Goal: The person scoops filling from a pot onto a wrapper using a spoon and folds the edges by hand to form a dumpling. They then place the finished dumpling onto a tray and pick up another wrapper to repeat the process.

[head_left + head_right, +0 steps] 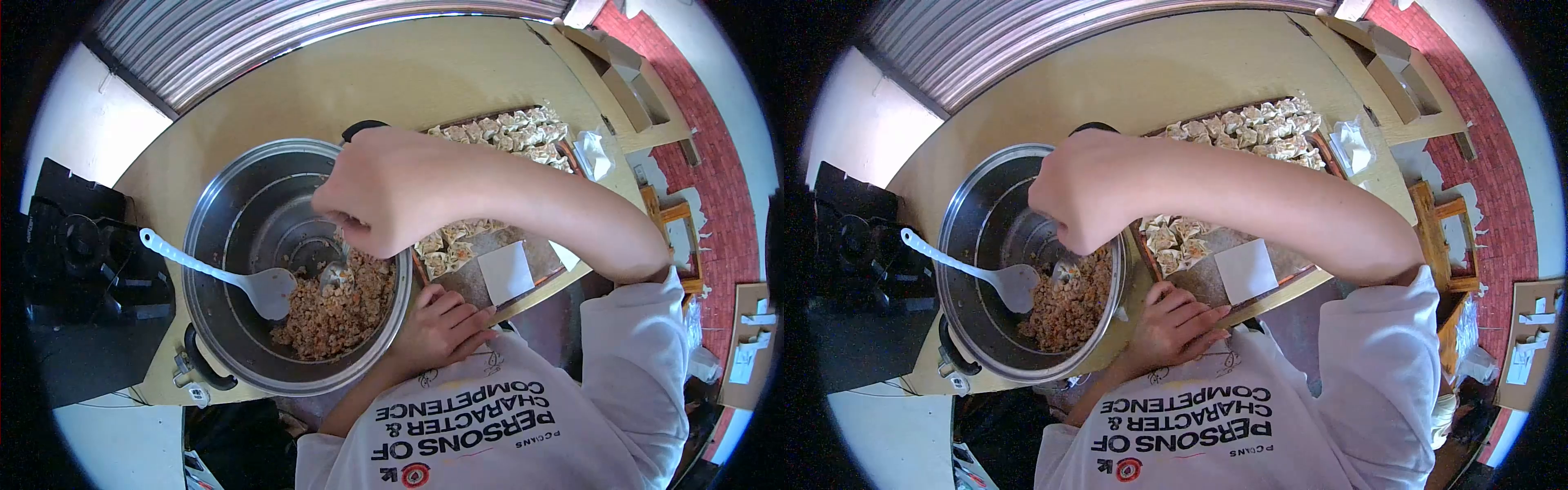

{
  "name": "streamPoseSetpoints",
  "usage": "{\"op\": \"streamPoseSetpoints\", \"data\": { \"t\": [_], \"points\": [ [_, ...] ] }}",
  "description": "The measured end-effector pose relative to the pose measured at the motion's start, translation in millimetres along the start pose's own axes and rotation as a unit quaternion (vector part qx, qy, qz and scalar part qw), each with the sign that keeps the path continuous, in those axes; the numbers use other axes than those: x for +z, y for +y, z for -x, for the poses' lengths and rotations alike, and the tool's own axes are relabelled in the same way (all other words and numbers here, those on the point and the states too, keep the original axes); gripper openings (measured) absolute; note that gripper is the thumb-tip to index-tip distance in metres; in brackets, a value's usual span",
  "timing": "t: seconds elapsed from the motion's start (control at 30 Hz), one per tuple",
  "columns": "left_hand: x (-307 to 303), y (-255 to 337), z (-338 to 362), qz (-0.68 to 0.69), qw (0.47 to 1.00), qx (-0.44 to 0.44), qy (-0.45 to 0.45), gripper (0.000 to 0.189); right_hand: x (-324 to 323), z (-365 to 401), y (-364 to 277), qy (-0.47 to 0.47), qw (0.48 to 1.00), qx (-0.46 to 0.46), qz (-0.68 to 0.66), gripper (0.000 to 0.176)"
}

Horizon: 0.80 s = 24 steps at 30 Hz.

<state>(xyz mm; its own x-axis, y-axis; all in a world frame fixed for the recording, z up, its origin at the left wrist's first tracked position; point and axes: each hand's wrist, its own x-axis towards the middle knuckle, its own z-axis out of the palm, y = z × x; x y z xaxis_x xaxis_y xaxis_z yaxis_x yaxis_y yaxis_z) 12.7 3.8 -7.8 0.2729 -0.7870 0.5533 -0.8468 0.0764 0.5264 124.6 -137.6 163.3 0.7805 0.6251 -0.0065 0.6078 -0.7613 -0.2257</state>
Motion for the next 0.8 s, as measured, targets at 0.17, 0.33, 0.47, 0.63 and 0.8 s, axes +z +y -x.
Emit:
{"op": "streamPoseSetpoints", "data": {
  "t": [0.17, 0.33, 0.47, 0.63, 0.8],
  "points": [
    [1.1, -1.8, 0.7, 0.001, 1.000, 0.007, 0.018, 0.036, -5.1, 36.0, 15.8, 0.121, 0.990, 0.007, -0.068, 0.009],
    [-1.4, -1.9, -1.8, 0.013, 1.000, 0.011, 0.015, 0.030, -18.0, 97.8, 23.1, 0.173, 0.954, 0.089, -0.227, 0.012],
    [-4.0, 0.2, -2.9, 0.038, 0.998, -0.012, 0.044, 0.025, -15.6, 189.2, 4.2, 0.230, 0.938, 0.205, -0.156, 0.006],
    [-3.8, 3.3, -1.7, 0.030, 0.995, -0.062, 0.074, 0.025, 25.7, 261.6, -20.4, 0.185, 0.919, 0.337, -0.085, 0.006],
    [-12.0, 16.9, -29.2, -0.029, 0.996, -0.070, 0.041, 0.031, 63.2, 280.0, -24.1, 0.183, 0.899, 0.396, -0.035, 0.006]
  ]
}}
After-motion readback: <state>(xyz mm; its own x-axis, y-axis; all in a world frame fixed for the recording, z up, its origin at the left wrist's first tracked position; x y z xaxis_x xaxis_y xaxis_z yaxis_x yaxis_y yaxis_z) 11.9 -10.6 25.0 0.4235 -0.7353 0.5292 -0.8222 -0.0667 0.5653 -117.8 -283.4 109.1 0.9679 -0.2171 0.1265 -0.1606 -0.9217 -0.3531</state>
